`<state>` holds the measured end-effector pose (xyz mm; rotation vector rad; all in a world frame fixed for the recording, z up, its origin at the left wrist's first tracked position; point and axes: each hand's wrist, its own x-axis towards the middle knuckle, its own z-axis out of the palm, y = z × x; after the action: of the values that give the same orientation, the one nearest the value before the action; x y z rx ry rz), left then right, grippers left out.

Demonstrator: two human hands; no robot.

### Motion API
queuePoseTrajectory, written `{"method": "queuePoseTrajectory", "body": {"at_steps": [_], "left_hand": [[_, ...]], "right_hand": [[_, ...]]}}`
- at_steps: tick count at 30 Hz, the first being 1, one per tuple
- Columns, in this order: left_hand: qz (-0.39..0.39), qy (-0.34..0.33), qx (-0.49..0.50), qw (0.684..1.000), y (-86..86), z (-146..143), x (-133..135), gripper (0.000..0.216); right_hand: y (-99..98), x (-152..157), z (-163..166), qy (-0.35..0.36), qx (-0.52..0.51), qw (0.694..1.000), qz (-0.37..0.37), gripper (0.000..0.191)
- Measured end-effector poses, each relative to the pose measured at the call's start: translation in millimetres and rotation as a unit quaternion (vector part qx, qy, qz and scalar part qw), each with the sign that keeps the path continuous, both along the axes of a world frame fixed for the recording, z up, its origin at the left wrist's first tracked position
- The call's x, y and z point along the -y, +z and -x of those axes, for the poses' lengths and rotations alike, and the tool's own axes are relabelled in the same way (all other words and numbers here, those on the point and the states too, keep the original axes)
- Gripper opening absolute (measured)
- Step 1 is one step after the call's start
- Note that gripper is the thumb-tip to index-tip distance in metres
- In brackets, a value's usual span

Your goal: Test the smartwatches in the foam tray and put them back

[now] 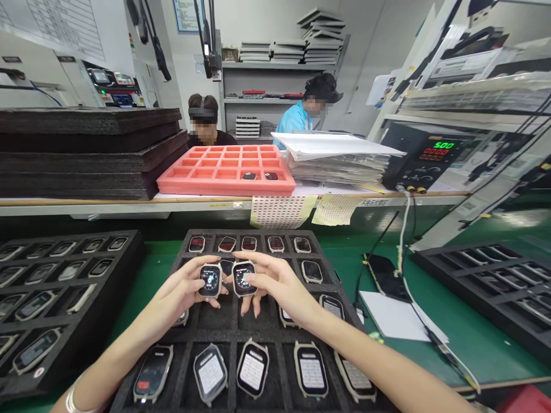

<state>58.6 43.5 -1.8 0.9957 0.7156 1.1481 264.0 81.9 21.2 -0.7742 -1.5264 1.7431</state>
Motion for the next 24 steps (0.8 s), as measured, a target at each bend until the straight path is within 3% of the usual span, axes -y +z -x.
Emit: {"method": "queuePoseTrajectory", "body": {"at_steps": [10,16,21,24], "left_hand": [[-0.019,-0.008,-0.024,0.999,-1.1,2,0,0.031],[-0.032,-0.020,-0.038,0.999,0.0,1,0,0.029],[-0.034,-0.004,-0.036,0.999,2.1,3,1,0.029],[-0.036,-0.003,-0.026,0.999,3.6,5,1,0.029]], "right_hand": [[0.3,0,0,-0.004,0.006,1.000,-0.013,0.047],[0.1,2,0,-0.012,0.046,0.997,-0.065,0.045],[4.8,1,-4,0.064,0.057,0.994,-0.069,0.067],[8.7,-1,-11,0.098,0.119,0.984,-0.094,0.064]]}}
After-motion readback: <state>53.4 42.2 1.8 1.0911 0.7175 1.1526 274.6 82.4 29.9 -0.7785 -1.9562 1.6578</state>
